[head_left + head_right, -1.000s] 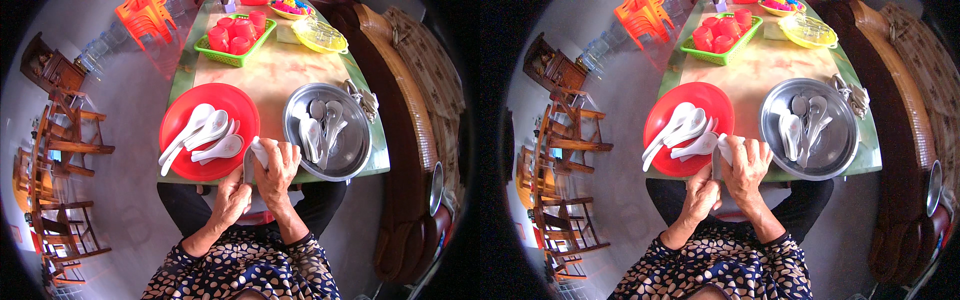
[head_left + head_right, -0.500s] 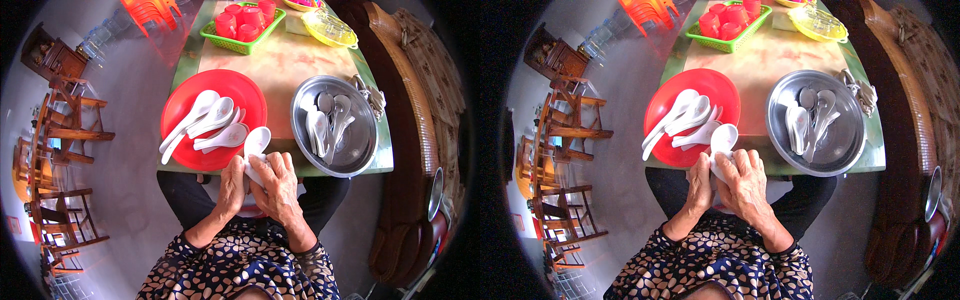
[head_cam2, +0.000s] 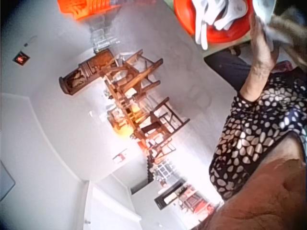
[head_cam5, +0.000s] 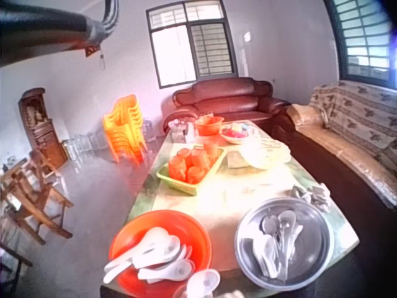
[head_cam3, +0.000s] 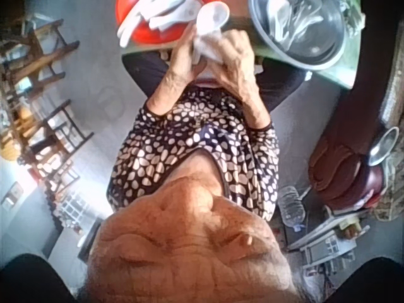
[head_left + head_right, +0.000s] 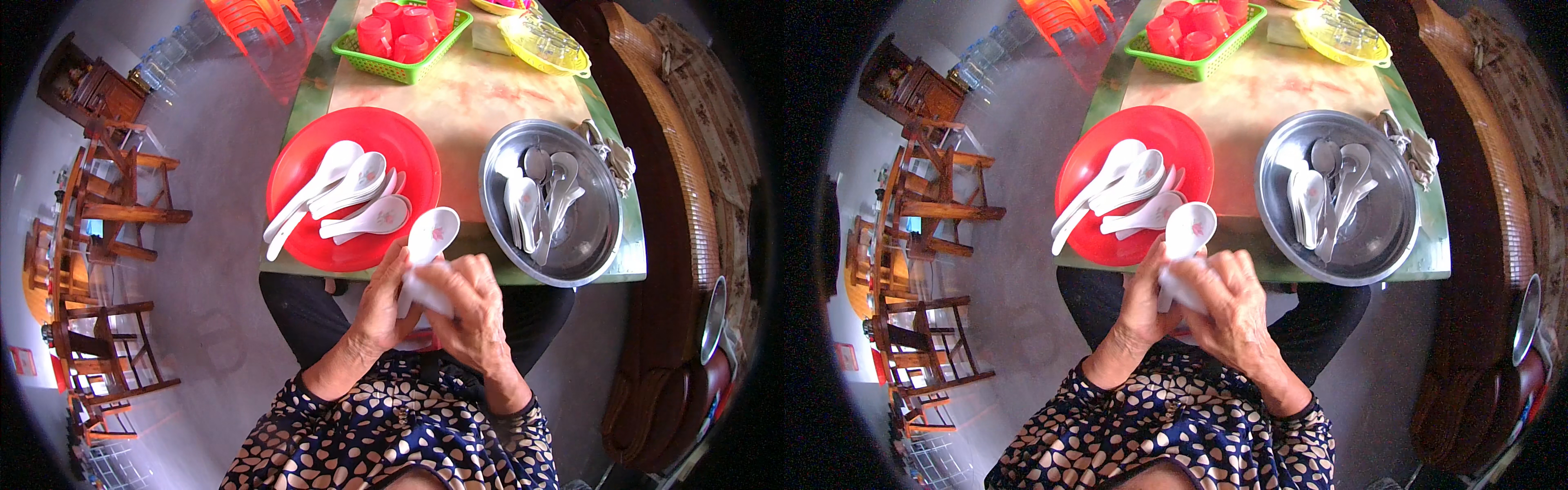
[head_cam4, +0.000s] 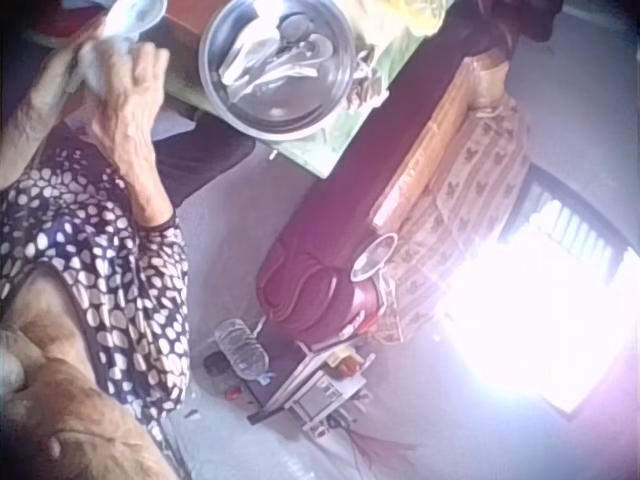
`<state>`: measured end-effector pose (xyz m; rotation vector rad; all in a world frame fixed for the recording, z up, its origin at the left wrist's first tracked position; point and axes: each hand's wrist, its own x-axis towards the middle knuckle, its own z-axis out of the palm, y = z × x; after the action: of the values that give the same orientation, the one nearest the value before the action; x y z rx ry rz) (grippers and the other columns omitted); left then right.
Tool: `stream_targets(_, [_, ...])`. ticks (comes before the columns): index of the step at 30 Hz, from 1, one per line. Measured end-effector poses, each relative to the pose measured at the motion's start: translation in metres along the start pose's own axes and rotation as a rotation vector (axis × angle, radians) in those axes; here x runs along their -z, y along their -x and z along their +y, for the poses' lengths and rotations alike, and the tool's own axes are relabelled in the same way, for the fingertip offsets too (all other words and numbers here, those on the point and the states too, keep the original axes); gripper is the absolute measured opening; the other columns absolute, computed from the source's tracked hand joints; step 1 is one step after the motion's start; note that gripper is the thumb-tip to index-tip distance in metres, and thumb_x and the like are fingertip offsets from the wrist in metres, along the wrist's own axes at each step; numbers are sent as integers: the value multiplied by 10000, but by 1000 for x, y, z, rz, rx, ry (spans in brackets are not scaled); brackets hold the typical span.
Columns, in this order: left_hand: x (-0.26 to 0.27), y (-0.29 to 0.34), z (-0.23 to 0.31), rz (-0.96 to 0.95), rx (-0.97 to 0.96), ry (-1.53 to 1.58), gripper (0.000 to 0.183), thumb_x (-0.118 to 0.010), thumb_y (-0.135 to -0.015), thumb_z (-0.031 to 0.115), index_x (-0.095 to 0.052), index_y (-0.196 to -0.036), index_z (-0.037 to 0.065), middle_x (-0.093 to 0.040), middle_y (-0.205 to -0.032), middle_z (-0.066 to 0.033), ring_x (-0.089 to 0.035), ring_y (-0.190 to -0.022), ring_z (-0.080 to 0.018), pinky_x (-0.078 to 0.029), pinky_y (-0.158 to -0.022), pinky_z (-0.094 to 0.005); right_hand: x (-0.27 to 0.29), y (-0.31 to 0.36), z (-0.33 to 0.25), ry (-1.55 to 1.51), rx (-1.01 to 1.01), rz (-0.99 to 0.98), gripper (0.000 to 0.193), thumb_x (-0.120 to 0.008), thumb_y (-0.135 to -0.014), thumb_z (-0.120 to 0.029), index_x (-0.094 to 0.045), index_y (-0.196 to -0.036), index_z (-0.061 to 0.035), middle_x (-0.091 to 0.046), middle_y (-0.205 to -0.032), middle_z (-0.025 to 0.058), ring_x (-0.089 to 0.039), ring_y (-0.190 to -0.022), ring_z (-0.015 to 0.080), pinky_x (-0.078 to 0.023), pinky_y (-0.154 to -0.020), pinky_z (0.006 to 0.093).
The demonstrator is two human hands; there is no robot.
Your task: The person sits at a table and wipes white ceramic spoons with a white cloth. They pick up spoons from a metal bowl, dry them thoroughly, and place them into a red plastic bowl. The process is repeated for multiple spoons.
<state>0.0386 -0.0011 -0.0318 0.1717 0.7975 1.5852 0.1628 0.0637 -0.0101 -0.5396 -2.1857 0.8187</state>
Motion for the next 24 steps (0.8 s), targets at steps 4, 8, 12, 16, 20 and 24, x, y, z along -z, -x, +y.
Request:
stream_targets(4, [-4, -3, -4, -22, -123, 58, 289, -392, -992, 288, -424, -1224, 118, -549, -1121, -70, -547, -1041, -152, -472, -879, -310, -15, -2, -1, 187, -38, 115, 411, -688, -625, -84, -605, -1027, -97, -492, -821, 98, -469, -717, 285, -416, -628, 381])
stream_targets(8, [-10, 2, 0, 14, -95, 94, 285, -395, -990, 301, -427, -1193, 103, -541, -1073, -93, -548, -999, -165, -477, -858, -316, -16, 4, -4, 187, 4, 38, 481, -708, -586, -102, -608, -1056, -88, -512, -865, 93, -485, -755, 276, -420, -644, 386])
stream_targets(12, [2, -4, -6, -28, -117, 67, 298, -388, -992, 324, -442, -1158, 83, -531, -1042, -81, -533, -926, -145, -467, -818, -292, -12, 9, -13, 179, 53, -6, 474, -712, -587, -68, -633, -1053, -84, -548, -891, 87, -499, -749, 272, -439, -644, 373])
stream_targets(16, [5, -1, -1, -85, -112, 82, 310, -380, -994, 338, -445, -1145, 75, -529, -984, -75, -515, -915, -140, -442, -823, -294, -10, 10, -17, 101, 93, -48, 437, -720, -585, -47, -655, -1015, -81, -570, -895, 96, -510, -743, 278, -459, -647, 372])
stream_targets(20, [8, 8, 4, -46, -67, 172, 292, -393, -991, 353, -454, -1118, 98, -545, -1026, -73, -538, -950, -147, -459, -847, -309, -17, -5, -19, 79, 74, 5, 407, -682, -577, 12, -665, -973, -75, -566, -837, 91, -508, -724, 285, -449, -644, 375])
stream_targets(24, [9, 26, 16, 30, -159, 284, 246, -439, -982, 315, -462, -1134, 124, -546, -1060, -45, -541, -992, -135, -463, -872, -326, -39, -22, -25, 173, 137, 42, 434, -679, -577, -74, -646, -1010, -91, -555, -842, 81, -509, -734, 276, -430, -640, 387])
